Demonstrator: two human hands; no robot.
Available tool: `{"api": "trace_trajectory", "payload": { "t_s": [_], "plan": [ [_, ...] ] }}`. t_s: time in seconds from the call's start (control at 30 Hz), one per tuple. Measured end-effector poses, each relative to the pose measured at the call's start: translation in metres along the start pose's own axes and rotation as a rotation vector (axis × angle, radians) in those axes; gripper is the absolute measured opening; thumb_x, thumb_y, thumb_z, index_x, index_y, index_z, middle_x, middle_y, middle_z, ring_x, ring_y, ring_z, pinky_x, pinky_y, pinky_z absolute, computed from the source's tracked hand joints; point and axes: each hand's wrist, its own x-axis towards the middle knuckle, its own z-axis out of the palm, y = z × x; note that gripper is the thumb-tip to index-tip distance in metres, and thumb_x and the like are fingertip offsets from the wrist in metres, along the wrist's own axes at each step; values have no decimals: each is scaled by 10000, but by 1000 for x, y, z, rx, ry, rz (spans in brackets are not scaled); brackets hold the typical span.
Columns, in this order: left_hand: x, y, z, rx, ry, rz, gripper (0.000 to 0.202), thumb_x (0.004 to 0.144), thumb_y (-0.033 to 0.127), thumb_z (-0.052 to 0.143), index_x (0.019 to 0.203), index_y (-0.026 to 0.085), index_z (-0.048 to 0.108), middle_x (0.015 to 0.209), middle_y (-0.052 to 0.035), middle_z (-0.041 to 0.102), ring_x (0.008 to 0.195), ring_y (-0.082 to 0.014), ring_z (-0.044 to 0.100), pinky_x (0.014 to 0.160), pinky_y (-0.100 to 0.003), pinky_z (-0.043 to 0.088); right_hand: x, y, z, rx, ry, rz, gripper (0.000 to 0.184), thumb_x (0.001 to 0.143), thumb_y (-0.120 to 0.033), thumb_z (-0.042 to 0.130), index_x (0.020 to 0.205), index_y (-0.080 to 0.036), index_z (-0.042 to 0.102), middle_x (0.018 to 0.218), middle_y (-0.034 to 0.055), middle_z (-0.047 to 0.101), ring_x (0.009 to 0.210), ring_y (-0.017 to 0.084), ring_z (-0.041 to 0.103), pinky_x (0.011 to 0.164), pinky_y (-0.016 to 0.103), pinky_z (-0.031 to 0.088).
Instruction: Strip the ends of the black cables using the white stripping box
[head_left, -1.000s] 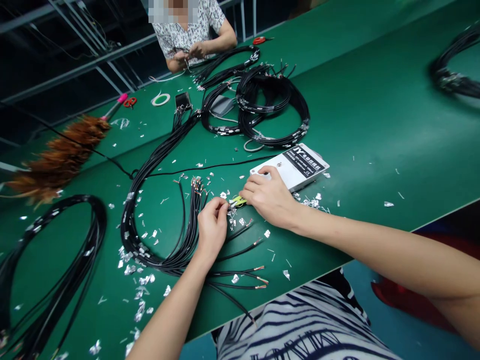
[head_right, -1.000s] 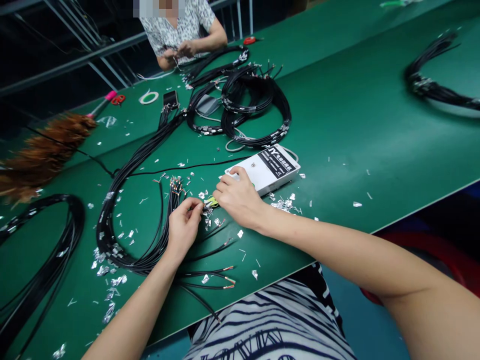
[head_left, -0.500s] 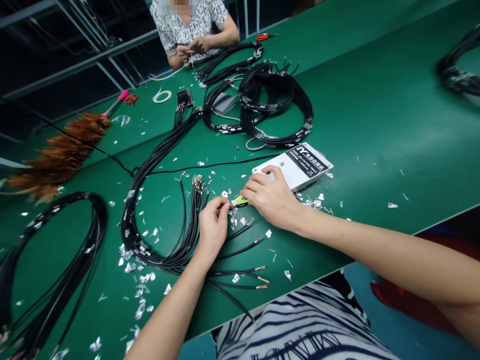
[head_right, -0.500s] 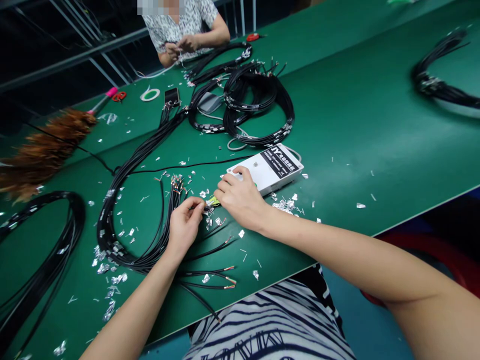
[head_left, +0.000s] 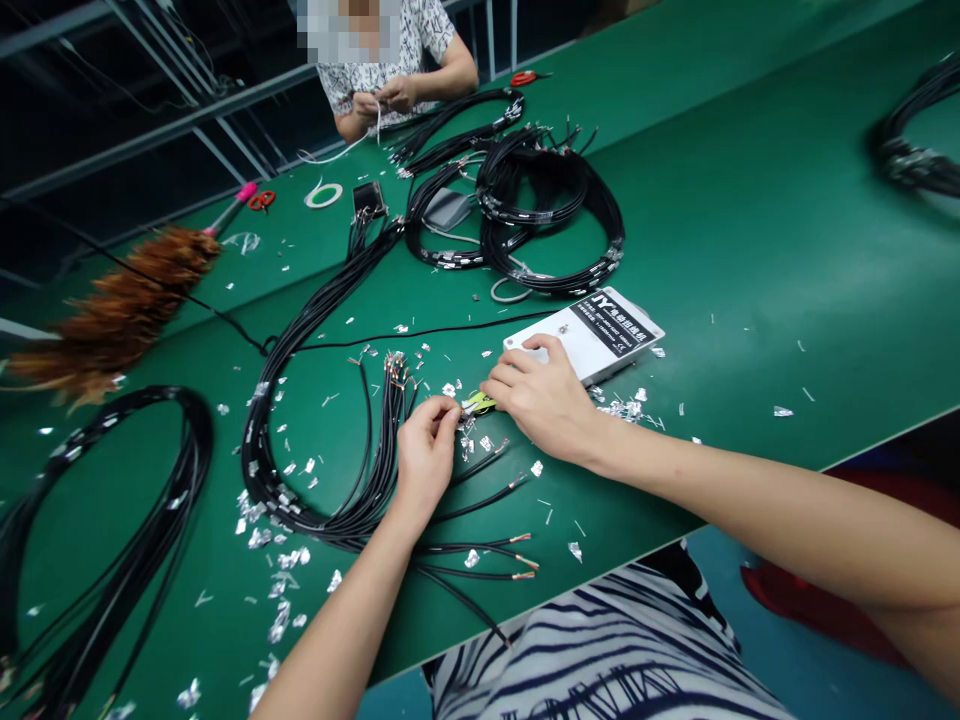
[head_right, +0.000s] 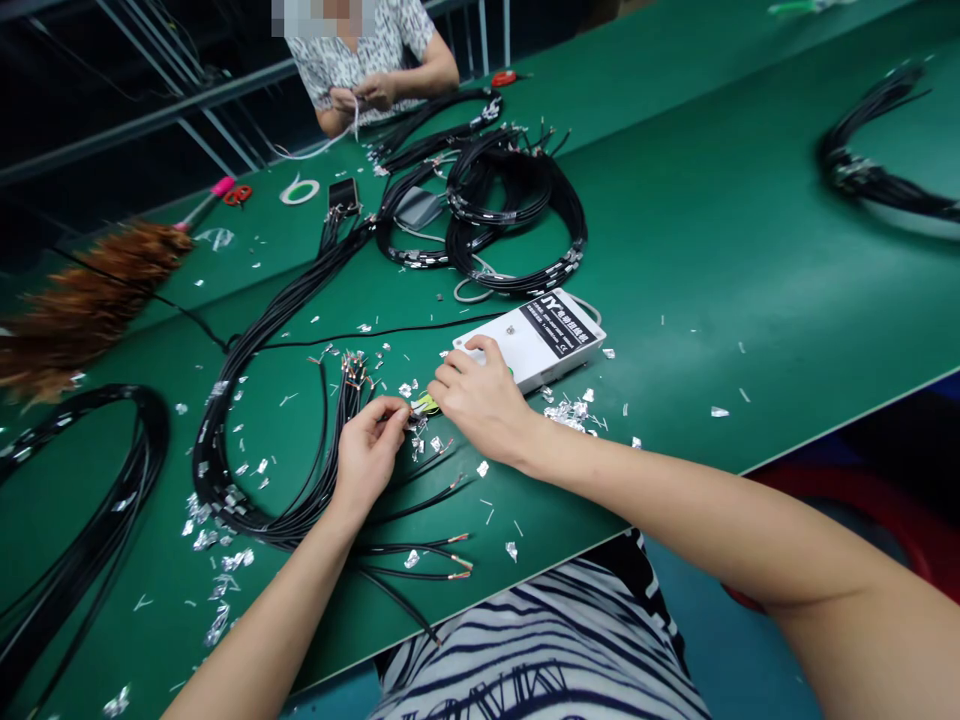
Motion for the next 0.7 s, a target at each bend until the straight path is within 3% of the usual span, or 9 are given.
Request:
{"api": "trace_trajectory", "payload": {
  "t_s": [0.43, 0.57, 0.7],
  "plan": [
    [1, -1, -2, 7, -20, -4, 156, 817, 313, 545, 733, 188, 587, 674, 2, 551, 622, -139, 504, 542, -224, 384, -1, -2, -5, 54, -14, 9, 174, 897, -51, 562, 916, -179, 678, 950, 43, 720, 1009, 235, 556, 967, 450, 213],
    [0, 1, -2, 41, -15, 5, 151, 822, 303, 544, 736, 191, 596, 680, 1, 547, 637, -144, 502, 533, -222, 366, -20, 12, -19, 182, 158, 58, 170, 943, -134, 560, 1076, -185, 653, 1143, 55, 711, 1099, 246, 581, 979, 453, 256],
    [-1, 2, -2, 49, 0, 24, 153, 823, 288, 544, 721, 191, 604, 667, 0, 543, 641, -150, 506, 531, -224, 361, -56, 24, -27, 282, 357, 270, 163, 953, -128, 522, 1010, -225, 640, 1120, 35, 730, 1066, 247, 624, 942, 435, 338]
  ]
}}
